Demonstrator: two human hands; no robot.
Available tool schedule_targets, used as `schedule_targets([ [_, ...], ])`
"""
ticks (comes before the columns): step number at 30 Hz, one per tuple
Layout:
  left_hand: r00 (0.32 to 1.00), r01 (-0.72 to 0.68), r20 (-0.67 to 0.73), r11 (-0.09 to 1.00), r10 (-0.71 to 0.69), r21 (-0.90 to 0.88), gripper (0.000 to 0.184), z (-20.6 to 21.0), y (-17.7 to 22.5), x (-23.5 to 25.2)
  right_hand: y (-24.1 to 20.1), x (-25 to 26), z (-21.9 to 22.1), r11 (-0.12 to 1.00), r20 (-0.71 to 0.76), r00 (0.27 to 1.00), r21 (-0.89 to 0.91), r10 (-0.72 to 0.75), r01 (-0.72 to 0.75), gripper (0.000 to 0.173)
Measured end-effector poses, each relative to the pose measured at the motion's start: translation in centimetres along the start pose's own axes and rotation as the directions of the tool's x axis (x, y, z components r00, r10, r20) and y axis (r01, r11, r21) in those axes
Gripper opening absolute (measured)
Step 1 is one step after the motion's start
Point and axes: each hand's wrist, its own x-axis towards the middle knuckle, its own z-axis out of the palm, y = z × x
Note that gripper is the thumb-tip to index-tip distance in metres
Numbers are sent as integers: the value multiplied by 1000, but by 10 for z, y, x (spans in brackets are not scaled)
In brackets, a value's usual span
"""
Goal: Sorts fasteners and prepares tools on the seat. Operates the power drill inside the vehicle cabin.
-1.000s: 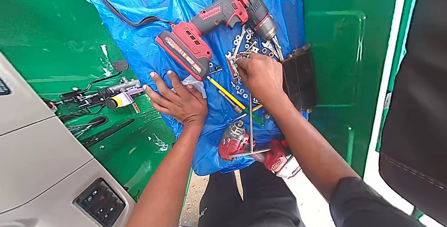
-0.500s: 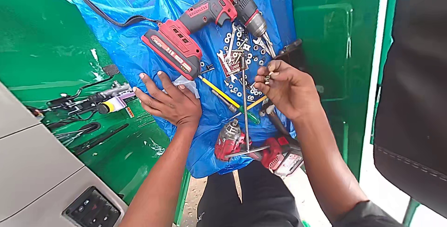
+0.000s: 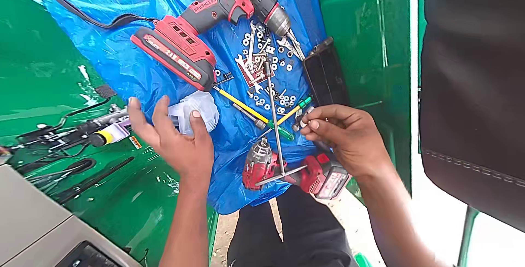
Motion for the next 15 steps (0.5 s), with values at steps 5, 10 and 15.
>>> schedule_targets([
  [5,995,43,98,788,22,-615,36,-46,55,-52,9,-32,43,849,173,972,-478,-161,226,12],
  [10,658,715,744,-216,-115,-665,67,-46,95,-69,1,-44,82,551,370,881,-688,-294,472,19],
  [15,485,677,868,-582,-107,-450,62,-35,101,-53,3,-48,102,330,560,825,-766,-79,552,30],
])
